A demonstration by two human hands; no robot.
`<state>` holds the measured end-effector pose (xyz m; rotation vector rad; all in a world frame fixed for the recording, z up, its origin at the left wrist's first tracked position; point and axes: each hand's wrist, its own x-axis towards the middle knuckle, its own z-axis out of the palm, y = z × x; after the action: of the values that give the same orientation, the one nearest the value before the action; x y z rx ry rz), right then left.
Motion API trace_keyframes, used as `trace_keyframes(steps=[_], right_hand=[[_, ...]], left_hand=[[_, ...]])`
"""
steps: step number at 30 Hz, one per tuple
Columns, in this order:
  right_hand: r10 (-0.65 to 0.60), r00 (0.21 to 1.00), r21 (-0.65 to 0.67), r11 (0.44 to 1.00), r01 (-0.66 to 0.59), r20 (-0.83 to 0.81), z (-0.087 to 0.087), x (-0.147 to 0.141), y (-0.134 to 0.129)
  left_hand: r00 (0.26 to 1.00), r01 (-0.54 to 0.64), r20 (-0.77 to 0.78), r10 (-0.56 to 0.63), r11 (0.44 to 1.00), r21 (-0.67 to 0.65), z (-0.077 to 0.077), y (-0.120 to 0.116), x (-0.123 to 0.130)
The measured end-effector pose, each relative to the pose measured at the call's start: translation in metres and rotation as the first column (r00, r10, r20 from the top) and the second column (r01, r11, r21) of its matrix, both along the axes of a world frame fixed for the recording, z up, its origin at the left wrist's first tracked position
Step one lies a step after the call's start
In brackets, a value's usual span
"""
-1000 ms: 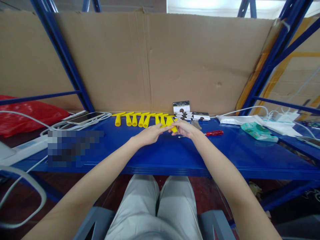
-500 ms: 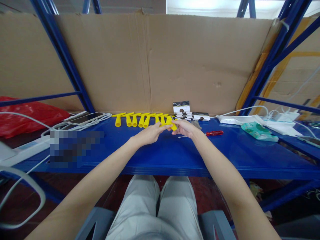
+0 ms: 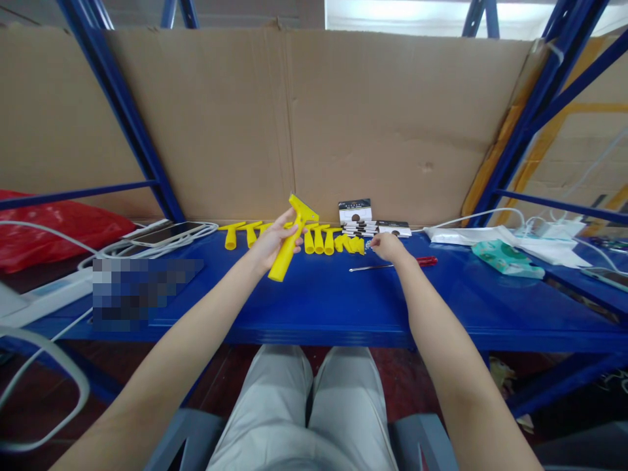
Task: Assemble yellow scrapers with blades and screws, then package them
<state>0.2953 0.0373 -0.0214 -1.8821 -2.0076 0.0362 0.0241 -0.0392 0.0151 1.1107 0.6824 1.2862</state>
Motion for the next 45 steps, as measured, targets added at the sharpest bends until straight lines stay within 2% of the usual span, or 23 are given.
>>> trace_keyframes(steps=[2, 5, 10, 19, 26, 32, 36, 45], right_hand=[[-0.006, 0.996, -0.049, 0.999, 0.010, 0.085, -0.004, -0.002, 0.001], [-0.053, 0.985, -0.052, 0.997, 0.062, 0.164, -0.006, -0.004, 0.000], [-0.093, 0.971, -0.005, 0.995, 0.096, 0.219, -0.007, -0.006, 0.000], [-0.089, 0.965, 0.024, 0.996, 0.086, 0.247, -0.007, -0.009, 0.001], [-0.123, 0.971, 0.002, 0.992, 0.125, 0.203, -0.006, -0.002, 0.000], [-0.133, 0.966, -0.036, 0.989, 0.144, 0.221, -0.007, -0.002, 0.000], [-0.118, 0.963, -0.067, 0.988, 0.138, 0.241, -0.007, -0.003, -0.001], [-0.107, 0.965, -0.091, 0.987, 0.132, 0.241, -0.009, 0.000, 0.002]], left_hand=[[0.998, 0.055, 0.019, -0.054, 0.996, -0.068, -0.001, -0.001, 0.003], [0.992, 0.120, 0.040, -0.116, 0.985, -0.125, -0.006, 0.000, 0.007], [0.977, 0.188, 0.121, -0.174, 0.974, -0.125, -0.010, 0.003, 0.009], [0.988, 0.146, 0.065, -0.138, 0.980, -0.132, -0.005, 0.012, 0.006], [0.993, 0.103, 0.075, -0.090, 0.977, -0.189, -0.015, 0.009, 0.001], [0.982, 0.182, 0.081, -0.170, 0.968, -0.174, -0.024, 0.001, 0.008], [0.982, 0.189, 0.030, -0.187, 0.960, -0.209, -0.027, 0.000, 0.012], [0.975, 0.205, -0.035, -0.219, 0.948, -0.242, -0.026, -0.007, 0.014]])
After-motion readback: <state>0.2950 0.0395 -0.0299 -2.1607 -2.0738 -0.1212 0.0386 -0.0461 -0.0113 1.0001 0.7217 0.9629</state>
